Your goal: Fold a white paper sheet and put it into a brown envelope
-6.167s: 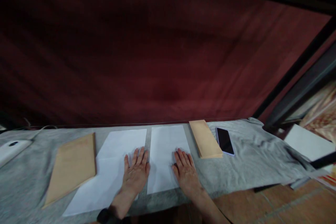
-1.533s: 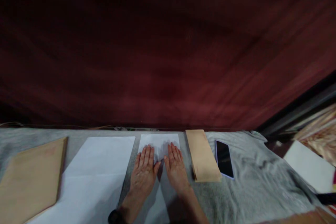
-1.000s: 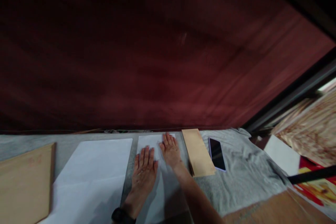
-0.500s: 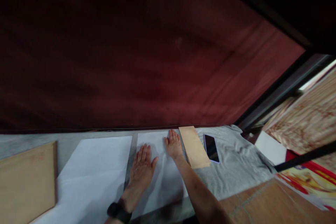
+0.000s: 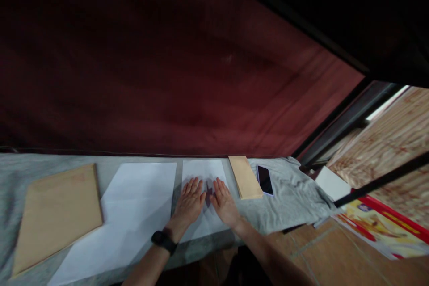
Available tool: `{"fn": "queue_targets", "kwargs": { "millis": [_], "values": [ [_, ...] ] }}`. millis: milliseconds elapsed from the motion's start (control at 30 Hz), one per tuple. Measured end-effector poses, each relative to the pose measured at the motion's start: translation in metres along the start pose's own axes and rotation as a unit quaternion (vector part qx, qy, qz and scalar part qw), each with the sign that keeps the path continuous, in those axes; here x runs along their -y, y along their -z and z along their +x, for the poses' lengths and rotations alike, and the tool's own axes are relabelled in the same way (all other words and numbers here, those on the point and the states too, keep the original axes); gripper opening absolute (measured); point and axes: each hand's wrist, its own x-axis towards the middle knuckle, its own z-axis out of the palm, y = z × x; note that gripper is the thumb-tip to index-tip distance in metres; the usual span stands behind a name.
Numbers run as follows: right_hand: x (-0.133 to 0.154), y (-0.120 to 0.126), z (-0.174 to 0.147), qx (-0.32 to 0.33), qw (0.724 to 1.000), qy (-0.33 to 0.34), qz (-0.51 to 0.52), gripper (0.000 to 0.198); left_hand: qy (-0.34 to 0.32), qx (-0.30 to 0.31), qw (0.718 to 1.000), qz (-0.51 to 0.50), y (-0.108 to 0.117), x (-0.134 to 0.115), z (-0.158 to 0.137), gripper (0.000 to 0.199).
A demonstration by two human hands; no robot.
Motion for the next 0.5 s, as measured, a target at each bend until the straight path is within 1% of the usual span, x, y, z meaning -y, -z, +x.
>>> {"fn": "queue_targets", "kwargs": {
  "millis": [100, 167, 233, 267, 367, 433, 500],
  "values": [
    [0.01, 0.01, -0.023, 0.013, 1.0, -0.006, 0.017, 0.064, -0.012, -0.039, 0.999, 0.011, -0.017, -0.016, -0.017, 0.054],
    [0.013, 0.014, -0.033, 0.022, 0.999, -0.009, 0.031, 0.066, -0.036, -0.065, 0.997, 0.01, -0.031, -0.032, -0.03, 0.056],
    [0.014, 0.018, -0.042, 0.04, 0.998, -0.001, 0.043, 0.067, -0.062, -0.074, 0.995, 0.01, -0.044, -0.046, -0.042, 0.059],
    [0.014, 0.019, -0.045, 0.052, 0.998, 0.003, 0.046, 0.066, -0.063, -0.075, 0.995, 0.013, -0.048, -0.052, -0.047, 0.059],
    [0.01, 0.025, -0.051, 0.089, 0.995, 0.0, 0.031, 0.063, -0.066, -0.064, 0.996, 0.021, -0.049, -0.062, -0.056, 0.061],
    [0.004, 0.03, -0.052, 0.105, 0.994, -0.004, 0.013, 0.061, -0.07, -0.057, 0.996, 0.027, -0.043, -0.063, -0.057, 0.063],
    [-0.004, 0.034, -0.053, 0.104, 0.995, -0.001, 0.005, 0.06, -0.07, -0.056, 0.995, 0.033, -0.036, -0.062, -0.058, 0.066]
  ]
}}
